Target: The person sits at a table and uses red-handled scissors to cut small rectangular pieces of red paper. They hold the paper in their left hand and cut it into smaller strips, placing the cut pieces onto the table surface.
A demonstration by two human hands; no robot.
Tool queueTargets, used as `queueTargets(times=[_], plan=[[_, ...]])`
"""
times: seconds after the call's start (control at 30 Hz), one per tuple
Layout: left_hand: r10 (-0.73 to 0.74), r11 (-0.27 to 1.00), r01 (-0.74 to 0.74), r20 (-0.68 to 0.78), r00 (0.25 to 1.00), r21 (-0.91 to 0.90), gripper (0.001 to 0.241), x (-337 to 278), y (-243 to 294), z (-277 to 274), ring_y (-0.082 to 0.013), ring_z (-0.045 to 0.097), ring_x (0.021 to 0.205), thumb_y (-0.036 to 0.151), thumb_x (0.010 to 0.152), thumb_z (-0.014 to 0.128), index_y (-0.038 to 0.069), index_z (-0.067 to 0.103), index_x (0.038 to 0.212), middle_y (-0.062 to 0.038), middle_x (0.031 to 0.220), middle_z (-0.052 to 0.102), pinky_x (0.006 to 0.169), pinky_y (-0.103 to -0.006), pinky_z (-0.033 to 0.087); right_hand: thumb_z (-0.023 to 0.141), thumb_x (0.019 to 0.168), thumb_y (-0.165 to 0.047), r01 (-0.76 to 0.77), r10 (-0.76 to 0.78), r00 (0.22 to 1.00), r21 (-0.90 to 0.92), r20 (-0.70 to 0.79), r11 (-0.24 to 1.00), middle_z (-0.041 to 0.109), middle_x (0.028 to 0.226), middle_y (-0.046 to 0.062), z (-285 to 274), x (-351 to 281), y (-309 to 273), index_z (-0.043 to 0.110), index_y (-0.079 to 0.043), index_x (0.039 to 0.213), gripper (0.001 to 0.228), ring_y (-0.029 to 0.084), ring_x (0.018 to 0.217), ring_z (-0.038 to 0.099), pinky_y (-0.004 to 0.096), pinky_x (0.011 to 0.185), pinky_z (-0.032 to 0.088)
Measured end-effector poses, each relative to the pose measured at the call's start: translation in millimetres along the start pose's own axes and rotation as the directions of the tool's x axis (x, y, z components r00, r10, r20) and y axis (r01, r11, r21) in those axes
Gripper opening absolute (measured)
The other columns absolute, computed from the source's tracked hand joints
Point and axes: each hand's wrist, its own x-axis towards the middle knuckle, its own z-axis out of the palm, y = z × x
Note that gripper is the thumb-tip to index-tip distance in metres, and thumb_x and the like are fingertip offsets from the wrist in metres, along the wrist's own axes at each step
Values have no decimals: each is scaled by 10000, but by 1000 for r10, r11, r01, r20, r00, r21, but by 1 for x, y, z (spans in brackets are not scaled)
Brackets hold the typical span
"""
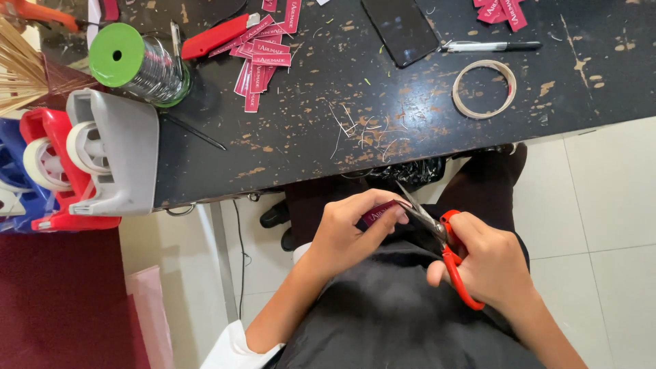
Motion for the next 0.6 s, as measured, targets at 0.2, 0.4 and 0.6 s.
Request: queueTargets(times=[0.2,0.4,0.6], plan=[[127,991,-127,21,992,36,95,-4,13,-3,-115,713,842,34,1004,621,40,695,1063,-39,962,751,770,-219,580,541,677,-848,118,-119,992,-16,-45,993,398,675,-24,-18,6,-17,390,-99,736,766,162,528,321,338,437,328],[184,979,-185,23,983,79,80,-7,11,-1,-132,726,798,11,977,666,41,681,1049,-38,923,758,751,-238,589,508,693,-857,174,-179,980,-53,-89,983,398,669,-29,-25,11,-26,382,-86,731,782,150,527,297,311,409,288],[183,982,-183,2,983,49,73,-7,16,-3,-145,741,820,9,989,644,22,680,1052,-64,959,752,758,-233,616,461,716,-883,188,-205,973,-149,-104,971,372,684,-23,-30,11,-27,399,-86,761,800,162,524,268,325,396,262]])
